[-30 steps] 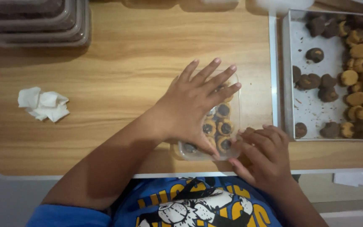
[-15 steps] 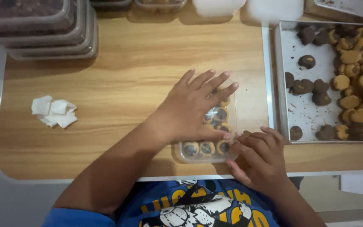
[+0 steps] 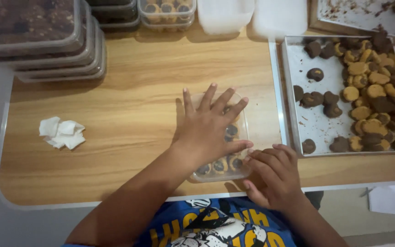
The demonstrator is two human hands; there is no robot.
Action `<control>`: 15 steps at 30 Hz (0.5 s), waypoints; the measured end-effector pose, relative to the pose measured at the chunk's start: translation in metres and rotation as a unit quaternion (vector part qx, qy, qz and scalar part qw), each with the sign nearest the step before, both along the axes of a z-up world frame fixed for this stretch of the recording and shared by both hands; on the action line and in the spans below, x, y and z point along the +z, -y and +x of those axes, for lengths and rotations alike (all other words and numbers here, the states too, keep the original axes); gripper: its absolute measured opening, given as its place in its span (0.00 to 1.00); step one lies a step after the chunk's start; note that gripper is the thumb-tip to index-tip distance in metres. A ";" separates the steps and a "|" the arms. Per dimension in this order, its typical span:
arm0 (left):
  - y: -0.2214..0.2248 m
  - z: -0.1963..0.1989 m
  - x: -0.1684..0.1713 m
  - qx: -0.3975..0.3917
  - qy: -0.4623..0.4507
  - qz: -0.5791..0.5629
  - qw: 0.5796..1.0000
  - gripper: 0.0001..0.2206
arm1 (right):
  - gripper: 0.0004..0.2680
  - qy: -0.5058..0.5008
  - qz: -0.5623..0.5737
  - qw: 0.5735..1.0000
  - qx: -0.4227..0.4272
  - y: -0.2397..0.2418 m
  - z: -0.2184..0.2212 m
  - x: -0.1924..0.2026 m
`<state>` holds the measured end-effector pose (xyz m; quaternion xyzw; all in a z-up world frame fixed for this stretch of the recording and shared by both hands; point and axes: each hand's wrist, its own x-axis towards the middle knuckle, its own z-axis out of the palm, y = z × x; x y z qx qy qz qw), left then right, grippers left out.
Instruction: Packing small cookies from a metal tray into a plastic container with individual slots.
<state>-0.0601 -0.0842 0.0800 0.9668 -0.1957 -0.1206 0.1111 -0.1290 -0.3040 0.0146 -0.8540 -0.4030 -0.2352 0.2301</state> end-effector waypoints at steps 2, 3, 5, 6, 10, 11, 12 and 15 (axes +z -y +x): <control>0.001 -0.002 -0.001 0.005 0.001 0.002 1.000 0.42 | 0.13 -0.005 -0.001 1.000 0.005 -0.002 0.001 0.004; 0.001 -0.003 -0.002 0.011 -0.003 0.003 1.000 0.42 | 0.14 -0.013 -0.001 1.000 0.010 -0.002 0.001 0.007; -0.004 -0.004 -0.015 -0.002 0.056 -0.025 0.998 0.37 | 0.17 -0.025 -0.015 1.000 -0.008 -0.003 0.001 0.003; -0.007 -0.006 -0.023 -0.014 0.109 -0.053 0.992 0.33 | 0.20 -0.042 -0.029 0.998 -0.025 -0.003 0.002 0.000; -0.033 -0.015 -0.030 0.034 0.143 -0.355 0.923 0.18 | 0.23 -0.063 -0.030 0.997 -0.027 -0.005 0.002 0.008; -0.043 -0.017 -0.041 0.053 0.116 -0.341 0.932 0.23 | 0.23 -0.077 -0.023 0.996 -0.024 -0.003 0.002 0.007; -0.054 -0.020 -0.053 0.072 0.086 -0.324 0.939 0.29 | 0.24 -0.094 -0.013 0.995 -0.020 -0.003 0.001 0.005; -0.085 -0.030 -0.061 0.020 0.036 -0.258 0.965 0.38 | 0.26 -0.129 -0.013 0.991 -0.021 0.003 0.004 0.001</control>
